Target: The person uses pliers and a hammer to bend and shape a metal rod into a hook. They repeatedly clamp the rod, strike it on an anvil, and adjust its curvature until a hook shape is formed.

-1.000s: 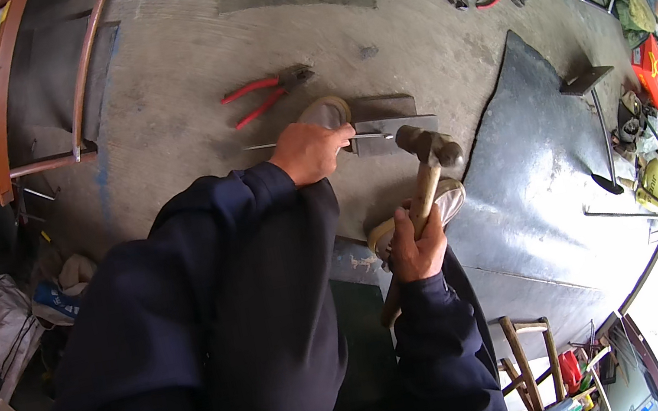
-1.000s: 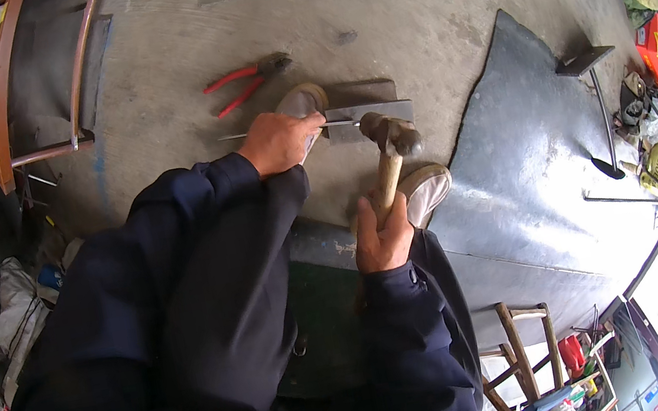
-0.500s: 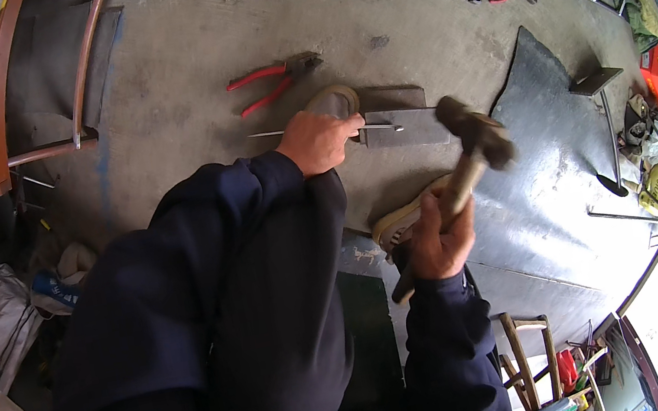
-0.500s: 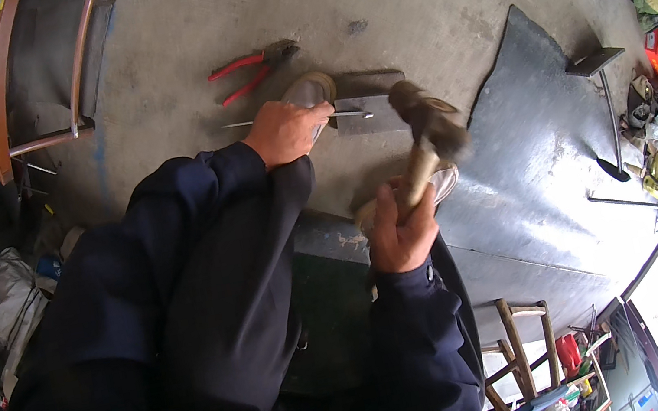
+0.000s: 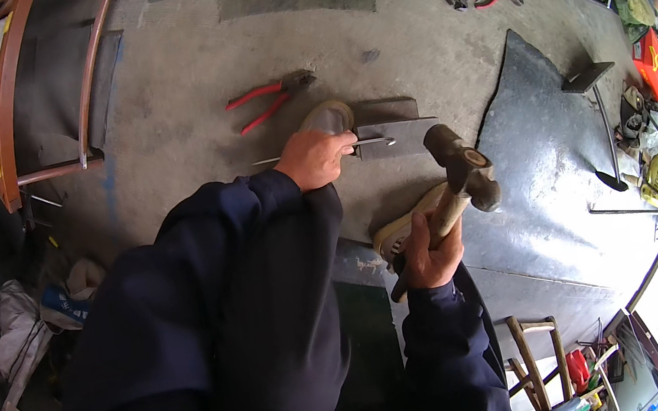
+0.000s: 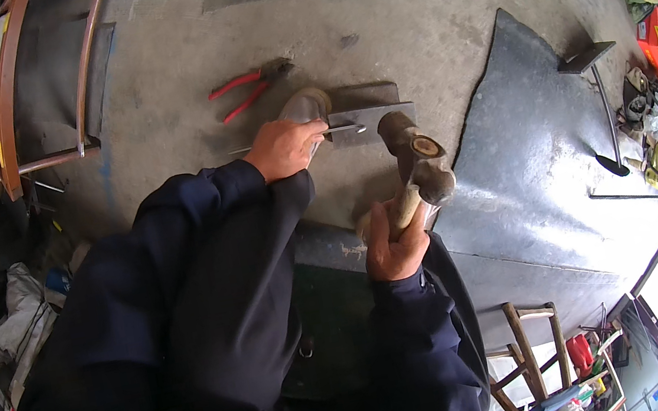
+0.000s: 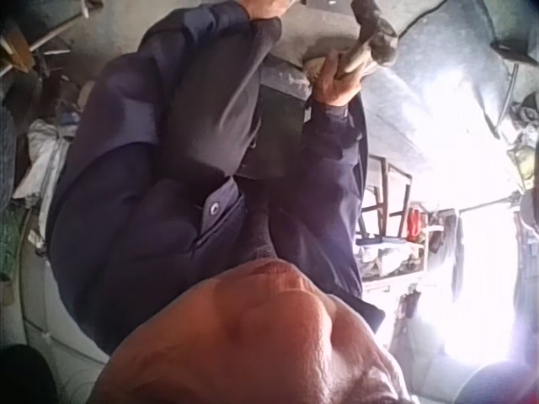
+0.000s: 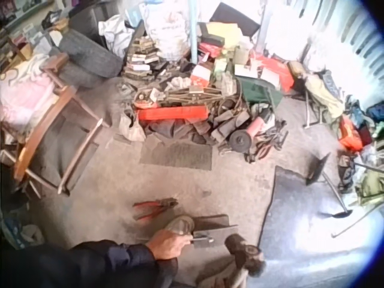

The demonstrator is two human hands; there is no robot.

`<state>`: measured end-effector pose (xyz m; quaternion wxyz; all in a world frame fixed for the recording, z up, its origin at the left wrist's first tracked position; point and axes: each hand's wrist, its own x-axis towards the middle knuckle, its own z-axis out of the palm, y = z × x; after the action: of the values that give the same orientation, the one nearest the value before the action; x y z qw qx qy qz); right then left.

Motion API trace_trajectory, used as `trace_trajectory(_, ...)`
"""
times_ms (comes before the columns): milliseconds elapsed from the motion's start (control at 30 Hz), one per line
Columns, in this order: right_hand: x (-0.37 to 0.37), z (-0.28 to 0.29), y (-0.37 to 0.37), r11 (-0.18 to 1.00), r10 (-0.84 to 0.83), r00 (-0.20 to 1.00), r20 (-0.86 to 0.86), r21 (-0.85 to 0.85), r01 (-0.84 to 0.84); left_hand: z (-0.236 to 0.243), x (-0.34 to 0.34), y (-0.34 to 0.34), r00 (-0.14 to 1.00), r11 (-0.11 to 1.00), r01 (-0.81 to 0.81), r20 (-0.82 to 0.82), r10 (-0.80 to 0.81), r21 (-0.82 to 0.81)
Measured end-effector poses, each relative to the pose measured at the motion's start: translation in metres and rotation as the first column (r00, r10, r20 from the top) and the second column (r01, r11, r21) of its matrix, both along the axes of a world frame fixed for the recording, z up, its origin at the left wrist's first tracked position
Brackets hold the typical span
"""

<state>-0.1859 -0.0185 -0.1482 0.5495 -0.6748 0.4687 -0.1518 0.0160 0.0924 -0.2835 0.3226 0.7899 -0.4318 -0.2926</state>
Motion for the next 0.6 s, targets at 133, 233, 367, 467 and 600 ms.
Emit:
trace_trajectory(133, -0.005, -0.021, -0.002, 0.989, 0.113, 0.981, -0.159, -0.072, -0.126, 0.004, 0.000, -0.001, 0.999, 0.994, 0.034, -0.018, -0.033, 0.104)
trace_trajectory(233, -0.006, -0.042, -0.006, 0.978, 0.207, 0.955, -0.214, 0.029, -0.206, 0.011, 0.001, -0.002, 0.998, 0.981, 0.062, -0.006, -0.062, 0.182)
trace_trajectory(367, 0.006, -0.040, -0.007, 0.979, 0.203, 0.938, -0.280, 0.025, -0.204, 0.014, 0.002, -0.003, 0.997, 0.976, 0.067, -0.040, -0.060, 0.209)
trace_trajectory(467, 0.017, -0.008, -0.013, 0.989, 0.148, 0.971, -0.187, 0.052, -0.141, 0.009, 0.001, -0.003, 0.999, 0.991, 0.042, -0.040, -0.037, 0.129)
trace_trajectory(600, 0.020, 0.030, -0.015, 0.984, -0.137, 0.971, 0.198, 0.144, 0.109, 0.003, -0.002, 0.001, 0.999, 0.988, 0.031, -0.043, -0.025, 0.154)
